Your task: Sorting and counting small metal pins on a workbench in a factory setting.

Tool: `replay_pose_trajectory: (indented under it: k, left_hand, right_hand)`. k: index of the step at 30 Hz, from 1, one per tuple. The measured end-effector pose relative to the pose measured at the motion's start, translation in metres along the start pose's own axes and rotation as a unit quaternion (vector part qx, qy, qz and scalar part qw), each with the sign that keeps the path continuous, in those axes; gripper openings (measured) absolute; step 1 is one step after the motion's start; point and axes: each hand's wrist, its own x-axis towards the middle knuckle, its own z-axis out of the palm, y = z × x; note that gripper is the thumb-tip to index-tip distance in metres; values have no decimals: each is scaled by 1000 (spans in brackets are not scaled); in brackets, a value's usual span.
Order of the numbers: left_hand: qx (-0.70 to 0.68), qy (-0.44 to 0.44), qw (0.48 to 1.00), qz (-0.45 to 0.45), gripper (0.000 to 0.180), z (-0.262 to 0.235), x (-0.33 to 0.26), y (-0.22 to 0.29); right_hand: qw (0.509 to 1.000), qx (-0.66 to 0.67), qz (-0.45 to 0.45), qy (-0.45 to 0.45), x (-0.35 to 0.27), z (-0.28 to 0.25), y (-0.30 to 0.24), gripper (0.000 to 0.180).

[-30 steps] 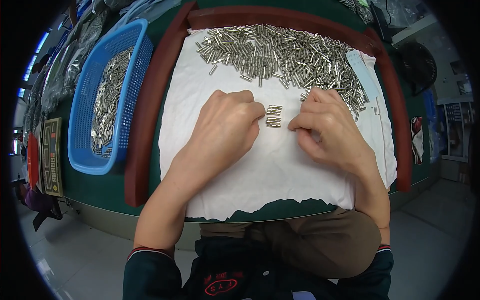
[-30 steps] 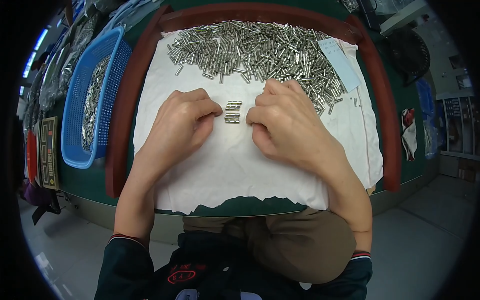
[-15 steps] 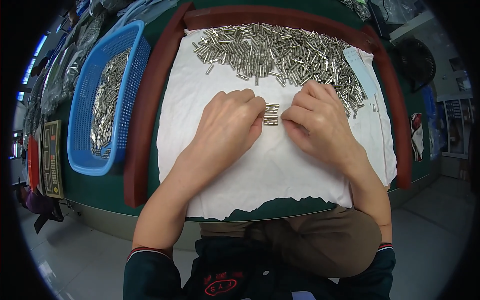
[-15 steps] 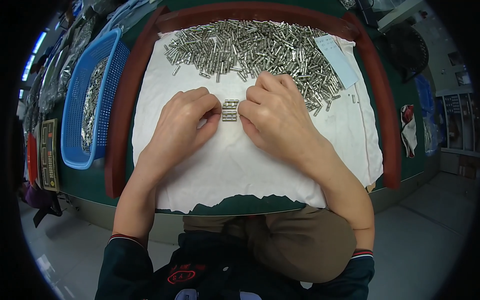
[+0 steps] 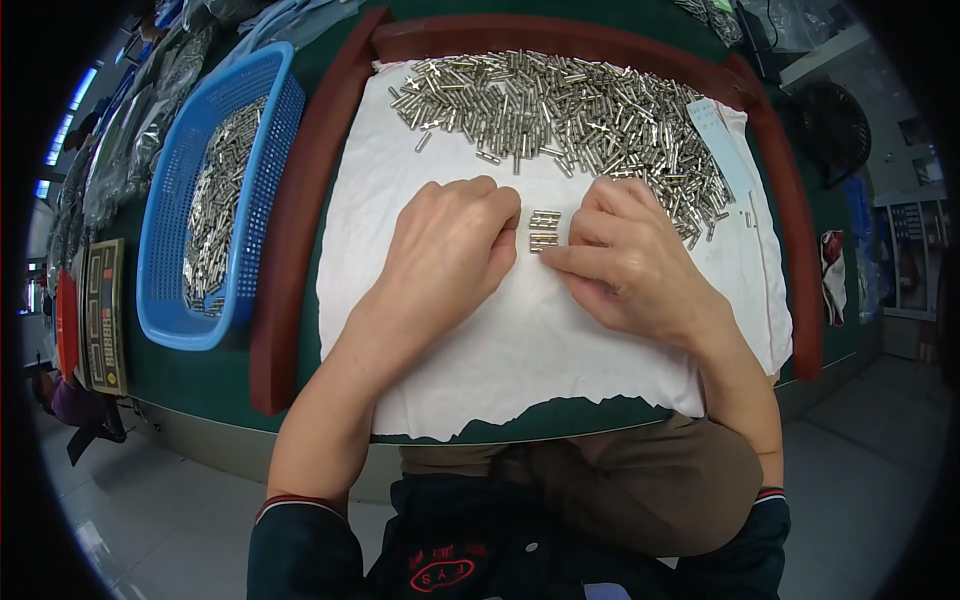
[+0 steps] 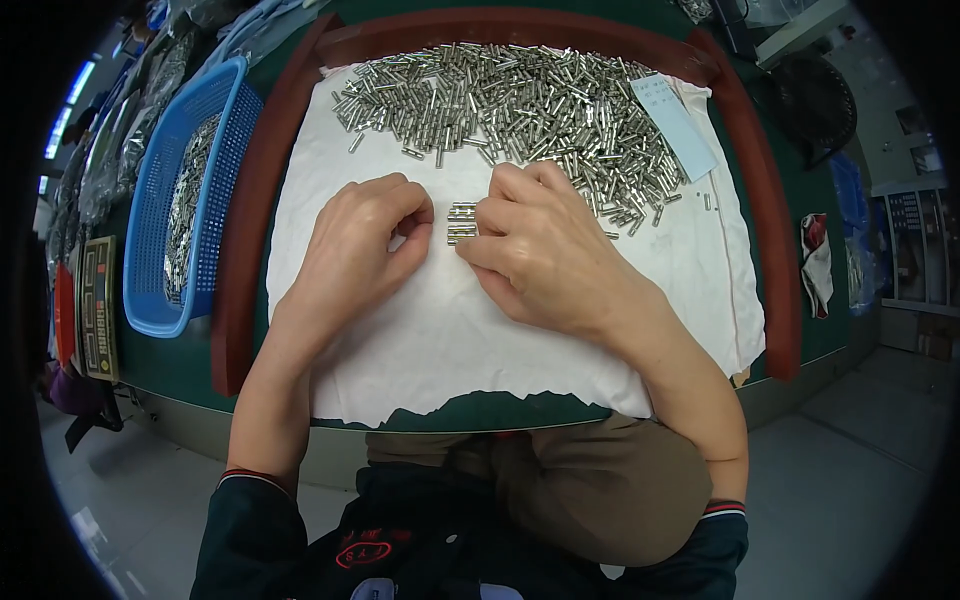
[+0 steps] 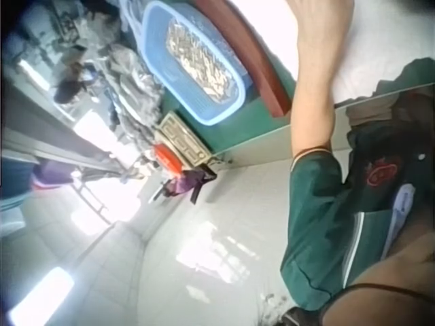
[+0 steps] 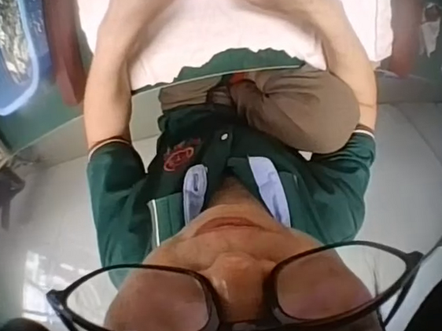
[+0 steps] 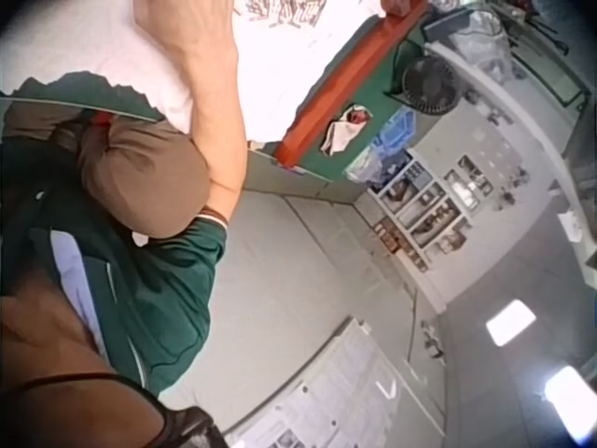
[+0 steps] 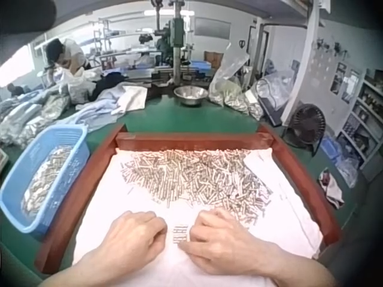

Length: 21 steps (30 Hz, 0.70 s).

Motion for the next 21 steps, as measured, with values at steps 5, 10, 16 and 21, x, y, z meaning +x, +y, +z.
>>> replay_pose_trajectory:
  k: [5, 10, 16, 21]
  left_hand:
    - [3, -1, 1000, -3, 3, -1, 0, 0]
    - [-29, 9, 999, -35, 5, 1, 1, -1]
    - [185, 33, 982, 33, 41, 6, -2, 12]
    - [328, -49, 943, 21, 54, 9, -25, 34]
  right_hand:
    - [999, -23, 18, 16, 1, 4, 1, 11]
    - [993, -63, 82, 62, 0, 0, 3, 26]
    - [950, -286, 125, 11, -3, 3, -13, 38]
    - [918, -364, 132, -81, -13, 15, -34, 52]
